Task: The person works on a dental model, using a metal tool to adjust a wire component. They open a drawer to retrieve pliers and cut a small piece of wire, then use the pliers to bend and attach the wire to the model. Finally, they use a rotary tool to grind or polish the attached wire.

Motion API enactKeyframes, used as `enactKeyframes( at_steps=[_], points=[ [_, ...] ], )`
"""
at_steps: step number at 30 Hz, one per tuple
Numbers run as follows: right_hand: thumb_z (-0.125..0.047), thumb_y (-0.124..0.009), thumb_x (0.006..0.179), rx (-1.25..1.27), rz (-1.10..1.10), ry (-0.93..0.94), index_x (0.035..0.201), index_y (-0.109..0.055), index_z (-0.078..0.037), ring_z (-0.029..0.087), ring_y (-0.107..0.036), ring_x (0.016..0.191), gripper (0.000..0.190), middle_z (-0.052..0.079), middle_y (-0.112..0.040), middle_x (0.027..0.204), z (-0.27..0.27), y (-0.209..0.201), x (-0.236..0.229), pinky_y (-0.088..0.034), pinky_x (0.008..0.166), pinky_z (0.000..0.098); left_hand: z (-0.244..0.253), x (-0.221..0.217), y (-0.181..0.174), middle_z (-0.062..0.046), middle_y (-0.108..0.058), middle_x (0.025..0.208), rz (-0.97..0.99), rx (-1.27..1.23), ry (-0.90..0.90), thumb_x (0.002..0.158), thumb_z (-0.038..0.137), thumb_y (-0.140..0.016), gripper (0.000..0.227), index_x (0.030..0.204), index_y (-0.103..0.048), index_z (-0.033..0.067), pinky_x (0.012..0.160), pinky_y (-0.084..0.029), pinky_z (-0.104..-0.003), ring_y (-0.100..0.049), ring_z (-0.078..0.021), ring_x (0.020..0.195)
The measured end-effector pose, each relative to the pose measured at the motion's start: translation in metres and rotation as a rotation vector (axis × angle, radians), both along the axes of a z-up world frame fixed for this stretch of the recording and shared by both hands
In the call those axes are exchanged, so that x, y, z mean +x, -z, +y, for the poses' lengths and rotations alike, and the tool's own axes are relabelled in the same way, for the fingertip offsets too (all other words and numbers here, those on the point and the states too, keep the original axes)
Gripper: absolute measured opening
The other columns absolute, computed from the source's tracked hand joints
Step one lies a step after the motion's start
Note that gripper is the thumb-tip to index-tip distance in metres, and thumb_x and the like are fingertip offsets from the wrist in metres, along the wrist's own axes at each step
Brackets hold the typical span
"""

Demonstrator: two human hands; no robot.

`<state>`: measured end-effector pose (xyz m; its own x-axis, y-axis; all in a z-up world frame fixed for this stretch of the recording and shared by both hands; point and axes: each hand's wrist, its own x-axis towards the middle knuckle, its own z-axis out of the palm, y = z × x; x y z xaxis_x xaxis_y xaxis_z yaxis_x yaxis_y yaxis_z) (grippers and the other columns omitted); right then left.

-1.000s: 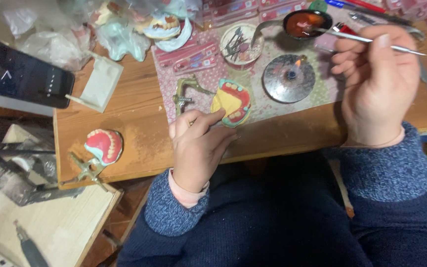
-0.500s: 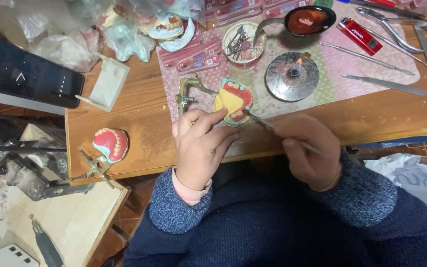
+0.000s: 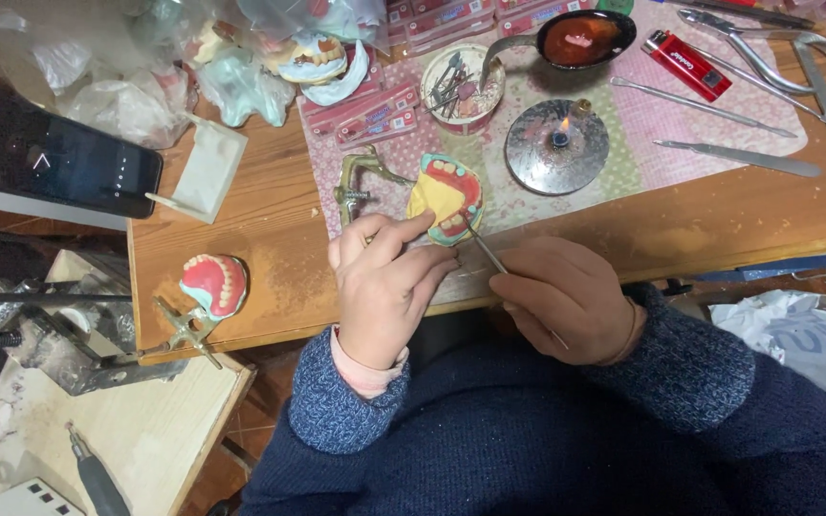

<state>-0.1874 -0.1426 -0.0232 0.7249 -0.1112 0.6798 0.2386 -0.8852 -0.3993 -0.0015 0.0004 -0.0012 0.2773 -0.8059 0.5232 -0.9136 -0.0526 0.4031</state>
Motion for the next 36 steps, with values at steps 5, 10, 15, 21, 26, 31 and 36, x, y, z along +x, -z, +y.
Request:
enactKeyframes(
  at_steps=[5,10,15,21,26,31,36],
  points=[
    [-0.002,-0.077,0.081,-0.02,-0.01,-0.004,0.112,-0.064,0.0,0.038,-0.068,0.096,0.033,0.019,-0.066,0.11,0.001,0.005,-0.001,-0.058,0.086,0.0476,-0.001,-0.002,-0.001,0.003,-0.072,0.118,-0.018,0.003,-0.005,0.078,0.024,-0.086,0.015,0.091,-0.079,0.0201,0.097,-0.038,-0.041,-0.058,-0.0255,0.107],
    [-0.004,-0.077,0.081,-0.046,-0.018,-0.04,0.111,-0.064,0.001,0.038,-0.069,0.095,0.033,0.019,-0.066,0.109,-0.001,0.007,0.0,-0.058,0.085,0.0483,-0.001,-0.002,0.001,0.003,-0.073,0.118,-0.018,0.012,-0.01,0.078,0.024,-0.086,0.015,0.09,-0.079,0.0202,0.096,-0.038,-0.041,-0.058,-0.0241,0.106],
    [-0.003,-0.076,0.081,-0.002,-0.032,-0.016,0.112,-0.064,0.0,0.038,-0.069,0.096,0.033,0.019,-0.066,0.109,-0.001,0.01,-0.004,-0.058,0.086,0.048,-0.001,-0.002,0.0,0.003,-0.072,0.118,-0.029,0.017,-0.006,0.078,0.024,-0.086,0.016,0.091,-0.08,0.0195,0.096,-0.038,-0.042,-0.058,-0.0247,0.107],
    [-0.003,-0.077,0.081,0.027,-0.019,-0.013,0.112,-0.064,-0.001,0.039,-0.069,0.097,0.034,0.019,-0.066,0.11,-0.002,0.009,-0.003,-0.058,0.087,0.0483,-0.001,-0.002,-0.001,0.002,-0.073,0.118,-0.023,0.018,-0.003,0.078,0.024,-0.086,0.015,0.091,-0.08,0.0197,0.096,-0.038,-0.041,-0.058,-0.0245,0.107],
    [-0.004,-0.077,0.081,0.01,-0.027,-0.032,0.112,-0.063,0.0,0.039,-0.069,0.096,0.034,0.019,-0.066,0.11,-0.003,0.011,-0.004,-0.058,0.087,0.0489,-0.002,-0.002,-0.001,0.002,-0.072,0.118,-0.024,0.016,-0.004,0.078,0.024,-0.086,0.015,0.091,-0.08,0.0196,0.097,-0.038,-0.041,-0.058,-0.0246,0.107],
    [-0.004,-0.076,0.08,0.017,-0.028,-0.011,0.111,-0.065,-0.001,0.04,-0.069,0.097,0.033,0.019,-0.066,0.11,-0.001,0.014,-0.006,-0.058,0.087,0.0485,-0.001,-0.002,0.0,0.002,-0.073,0.118,-0.032,0.017,-0.001,0.078,0.024,-0.086,0.015,0.091,-0.08,0.0196,0.097,-0.038,-0.041,-0.058,-0.0249,0.107],
    [-0.003,-0.075,0.081,0.032,-0.022,0.016,0.11,-0.066,-0.002,0.039,-0.069,0.099,0.03,0.019,-0.067,0.111,0.0,0.014,-0.007,-0.058,0.089,0.0492,-0.001,-0.002,0.0,0.003,-0.072,0.118,-0.032,0.003,-0.005,0.078,0.025,-0.086,0.015,0.091,-0.08,0.0199,0.096,-0.038,-0.041,-0.058,-0.025,0.107]
  ],
)
